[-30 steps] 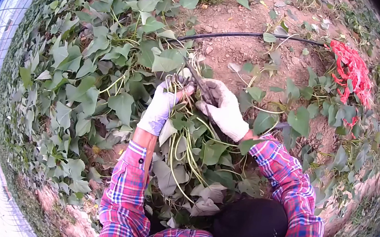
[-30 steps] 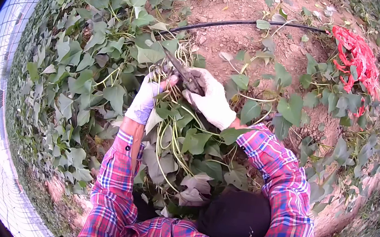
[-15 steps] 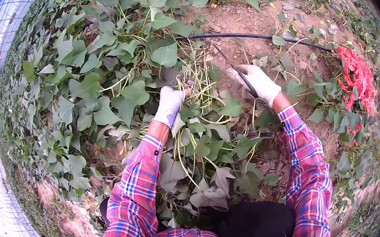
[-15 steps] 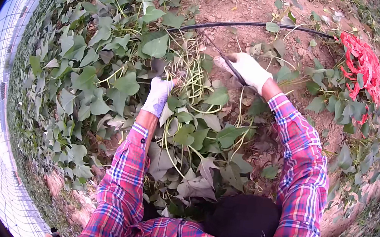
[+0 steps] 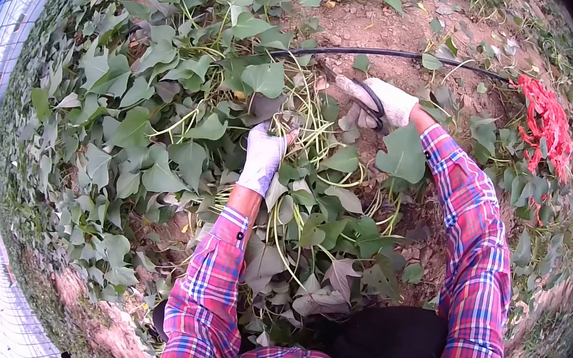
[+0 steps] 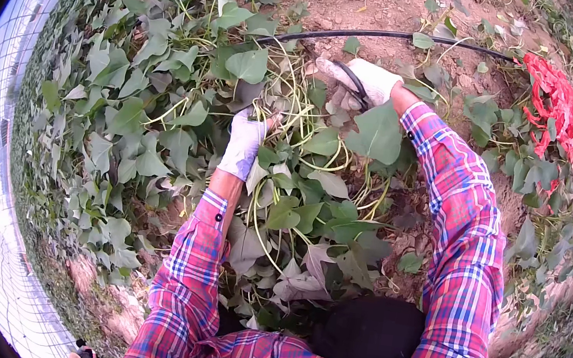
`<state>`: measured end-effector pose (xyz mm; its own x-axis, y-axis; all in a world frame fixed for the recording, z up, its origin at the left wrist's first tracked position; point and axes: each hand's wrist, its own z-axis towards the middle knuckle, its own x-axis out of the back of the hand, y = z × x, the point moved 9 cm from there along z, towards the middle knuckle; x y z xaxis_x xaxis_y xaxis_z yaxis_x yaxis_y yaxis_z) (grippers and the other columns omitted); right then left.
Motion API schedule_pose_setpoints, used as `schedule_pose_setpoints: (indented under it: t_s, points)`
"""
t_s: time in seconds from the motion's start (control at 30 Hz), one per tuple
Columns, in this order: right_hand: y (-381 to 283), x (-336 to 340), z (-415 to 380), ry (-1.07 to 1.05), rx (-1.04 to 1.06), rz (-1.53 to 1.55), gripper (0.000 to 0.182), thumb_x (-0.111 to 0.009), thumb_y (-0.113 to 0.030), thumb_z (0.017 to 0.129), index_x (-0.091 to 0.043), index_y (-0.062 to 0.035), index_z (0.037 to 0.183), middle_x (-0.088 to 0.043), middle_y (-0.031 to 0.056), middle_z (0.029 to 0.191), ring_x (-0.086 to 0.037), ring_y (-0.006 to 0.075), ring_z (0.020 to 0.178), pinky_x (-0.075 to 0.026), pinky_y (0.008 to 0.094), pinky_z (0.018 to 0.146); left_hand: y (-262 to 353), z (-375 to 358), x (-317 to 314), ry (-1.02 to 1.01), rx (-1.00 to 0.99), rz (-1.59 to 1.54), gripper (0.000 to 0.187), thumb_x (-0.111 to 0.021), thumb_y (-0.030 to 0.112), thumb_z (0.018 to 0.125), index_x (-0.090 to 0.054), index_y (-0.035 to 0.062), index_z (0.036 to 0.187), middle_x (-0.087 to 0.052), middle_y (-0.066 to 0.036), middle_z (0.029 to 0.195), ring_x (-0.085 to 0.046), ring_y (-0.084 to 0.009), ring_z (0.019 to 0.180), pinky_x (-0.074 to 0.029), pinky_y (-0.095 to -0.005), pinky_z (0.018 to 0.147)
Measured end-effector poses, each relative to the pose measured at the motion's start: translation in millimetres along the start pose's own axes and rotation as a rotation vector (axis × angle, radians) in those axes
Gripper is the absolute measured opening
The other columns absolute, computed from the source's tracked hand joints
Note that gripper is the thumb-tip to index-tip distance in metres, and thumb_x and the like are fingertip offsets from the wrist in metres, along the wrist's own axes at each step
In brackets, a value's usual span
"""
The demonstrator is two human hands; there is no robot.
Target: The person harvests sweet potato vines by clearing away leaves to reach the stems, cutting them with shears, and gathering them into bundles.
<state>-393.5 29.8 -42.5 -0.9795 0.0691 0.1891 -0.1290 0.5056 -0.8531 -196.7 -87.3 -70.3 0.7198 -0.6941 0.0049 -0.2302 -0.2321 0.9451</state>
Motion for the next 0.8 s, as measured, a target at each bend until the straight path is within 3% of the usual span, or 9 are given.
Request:
schedule_pose_setpoints:
  t_s: [0.07,0.1,0.2,0.27,0.3,0.4,0.7,0.77,0.8]
  points:
    - [9,-4,1,0.047,-0.05,0.072,0.063,-0.047,-0.06,0.091,-0.064,0.0006,0.096,-0.063,0.0069,0.063,-0.055,0.0117,0.047,-0.043,0.0254,0.045,9,8,-6,0.021,-0.046,0.045,0.036,-0.076,0.004,0.076,-0.063,-0.0034,0.109,-0.068,-0.007,0.093,-0.062,-0.0115,0.075,-0.051,-0.0249,0.071]
    - [11,-6,3,0.094,-0.091,0.138,0.062,-0.047,-0.059,0.091,-0.064,0.0007,0.092,-0.062,0.0066,0.061,-0.054,0.0114,0.046,-0.042,0.0256,0.044,24,10,-7,0.058,-0.082,0.319,0.037,-0.075,0.002,0.076,-0.062,-0.0035,0.11,-0.068,-0.007,0.094,-0.062,-0.0114,0.077,-0.051,-0.0245,0.072]
    - [28,-10,8,0.067,-0.141,0.316,0.059,-0.048,-0.058,0.092,-0.061,-0.0011,0.082,-0.059,0.0056,0.059,-0.052,0.0111,0.045,-0.039,0.026,0.041,57,33,-25,0.102,-0.324,0.386,0.044,-0.075,0.02,0.072,-0.065,0.0012,0.11,-0.07,-0.015,0.088,-0.067,-0.0232,0.076,-0.051,-0.0323,0.07]
    - [19,-7,3,0.073,0.0,0.254,0.054,-0.051,-0.05,0.093,-0.062,0.0024,0.089,-0.062,0.008,0.064,-0.052,0.0114,0.046,-0.04,0.0241,0.042,60,60,-34,0.115,-0.317,0.643,0.042,-0.069,0.019,0.073,-0.064,0.0016,0.112,-0.069,-0.018,0.088,-0.067,-0.0298,0.078,-0.051,-0.0355,0.072]
    - [23,-8,5,0.077,-0.037,0.191,0.052,-0.05,-0.05,0.094,-0.062,0.0012,0.092,-0.063,0.0087,0.066,-0.053,0.0114,0.047,-0.04,0.0244,0.042,53,70,-40,0.051,-0.176,0.769,0.041,-0.062,0.017,0.075,-0.064,0.0012,0.112,-0.067,-0.023,0.089,-0.066,-0.0357,0.083,-0.051,-0.0393,0.075]
    - [23,-12,5,0.041,-0.07,0.256,0.057,-0.049,-0.055,0.092,-0.062,0.0008,0.095,-0.064,0.0102,0.069,-0.054,0.013,0.048,-0.043,0.0266,0.044,50,81,-44,0.07,-0.138,0.929,0.039,-0.057,0.015,0.076,-0.064,0.0,0.111,-0.066,-0.026,0.092,-0.065,-0.0389,0.089,-0.05,-0.0429,0.078]
    - [26,-18,11,0.095,-0.107,0.238,0.057,-0.053,-0.056,0.09,-0.059,0.0006,0.086,-0.06,0.0097,0.063,-0.051,0.0135,0.041,-0.038,0.026,0.037,25,98,-52,0.026,-0.166,0.917,0.036,-0.054,0.012,0.076,-0.063,-0.0023,0.108,-0.065,-0.028,0.096,-0.063,-0.0406,0.094,-0.05,-0.0438,0.082]
    - [25,-18,4,0.153,-0.108,0.287,0.058,-0.053,-0.056,0.09,-0.059,-0.0017,0.071,-0.051,0.003,0.052,-0.049,0.012,0.041,-0.037,0.0269,0.038,15,100,-50,-0.005,-0.064,0.887,0.036,-0.053,0.01,0.076,-0.062,-0.0025,0.109,-0.064,-0.028,0.098,-0.063,-0.0404,0.096,-0.05,-0.0426,0.083]
    - [26,-20,1,0.168,-0.088,0.294,0.051,-0.055,-0.051,0.091,-0.061,-0.0012,0.081,-0.052,0.0026,0.055,-0.048,0.0106,0.041,-0.036,0.0257,0.037,17,100,-48,-0.003,-0.069,0.886,0.036,-0.053,0.01,0.076,-0.062,-0.0025,0.109,-0.064,-0.028,0.098,-0.063,-0.0404,0.096,-0.05,-0.0426,0.083]
